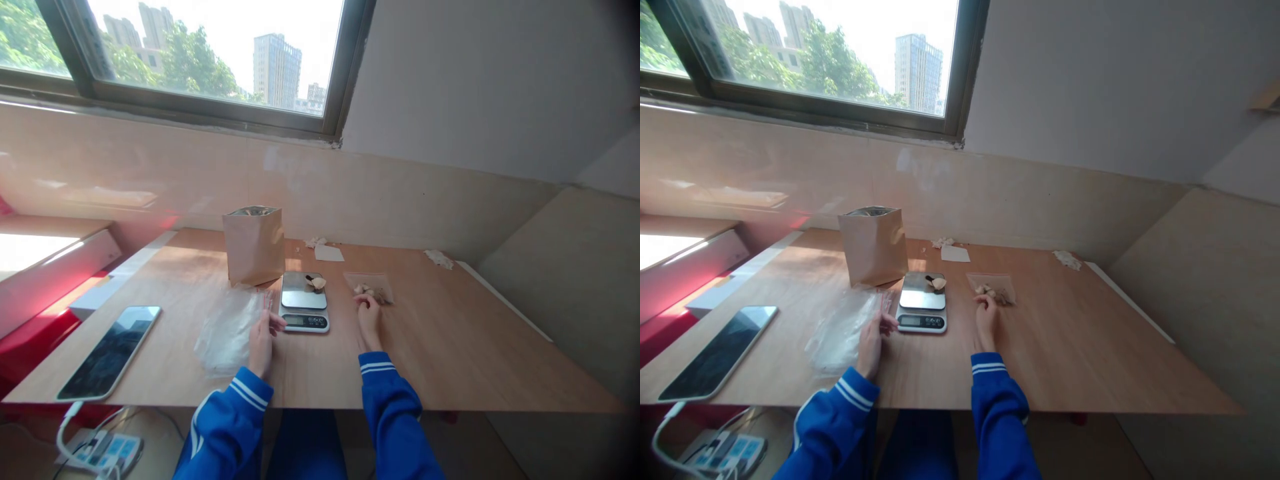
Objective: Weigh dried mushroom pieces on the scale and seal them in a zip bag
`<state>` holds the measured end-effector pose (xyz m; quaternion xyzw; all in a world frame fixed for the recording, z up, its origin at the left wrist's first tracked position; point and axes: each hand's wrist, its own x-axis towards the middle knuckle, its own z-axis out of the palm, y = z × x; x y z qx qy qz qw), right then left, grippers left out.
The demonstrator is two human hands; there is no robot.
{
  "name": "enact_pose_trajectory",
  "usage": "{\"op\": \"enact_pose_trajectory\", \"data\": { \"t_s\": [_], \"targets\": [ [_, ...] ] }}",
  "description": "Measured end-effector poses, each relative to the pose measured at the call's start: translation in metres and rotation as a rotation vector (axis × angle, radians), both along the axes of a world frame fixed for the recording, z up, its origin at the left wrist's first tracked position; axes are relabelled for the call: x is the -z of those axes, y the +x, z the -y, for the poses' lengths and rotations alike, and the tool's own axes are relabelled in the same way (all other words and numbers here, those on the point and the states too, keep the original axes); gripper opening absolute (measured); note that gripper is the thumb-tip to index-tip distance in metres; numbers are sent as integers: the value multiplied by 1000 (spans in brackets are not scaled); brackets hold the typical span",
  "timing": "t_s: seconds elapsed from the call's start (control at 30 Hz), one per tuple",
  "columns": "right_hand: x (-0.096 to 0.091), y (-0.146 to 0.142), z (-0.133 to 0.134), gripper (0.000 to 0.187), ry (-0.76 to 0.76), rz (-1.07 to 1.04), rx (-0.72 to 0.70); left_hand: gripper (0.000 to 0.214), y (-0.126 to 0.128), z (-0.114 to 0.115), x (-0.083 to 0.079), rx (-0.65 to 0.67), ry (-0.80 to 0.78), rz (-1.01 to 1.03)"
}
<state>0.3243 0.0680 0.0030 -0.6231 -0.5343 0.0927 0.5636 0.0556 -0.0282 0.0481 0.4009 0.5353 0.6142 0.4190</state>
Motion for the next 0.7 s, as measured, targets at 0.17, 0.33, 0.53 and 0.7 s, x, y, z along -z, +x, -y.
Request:
{"op": "enact_pose_trajectory", "data": {
  "t_s": [0.17, 0.33, 0.53, 0.7],
  "targets": [
    [9, 6, 8, 14, -128, 9, -35, 36, -27, -12, -50, -120, 13, -77],
    [4, 1, 12, 15, -179, 22, -75, 25, -52, -53, -138, -374, 343, -601],
    [1, 2, 11, 14, -147, 5, -91, 27, -64, -132, -165, -215, 349, -1202],
    [0, 2, 12, 15, -170, 0, -94, 36, -66, -133, -160, -227, 336, -1440]
  ]
}}
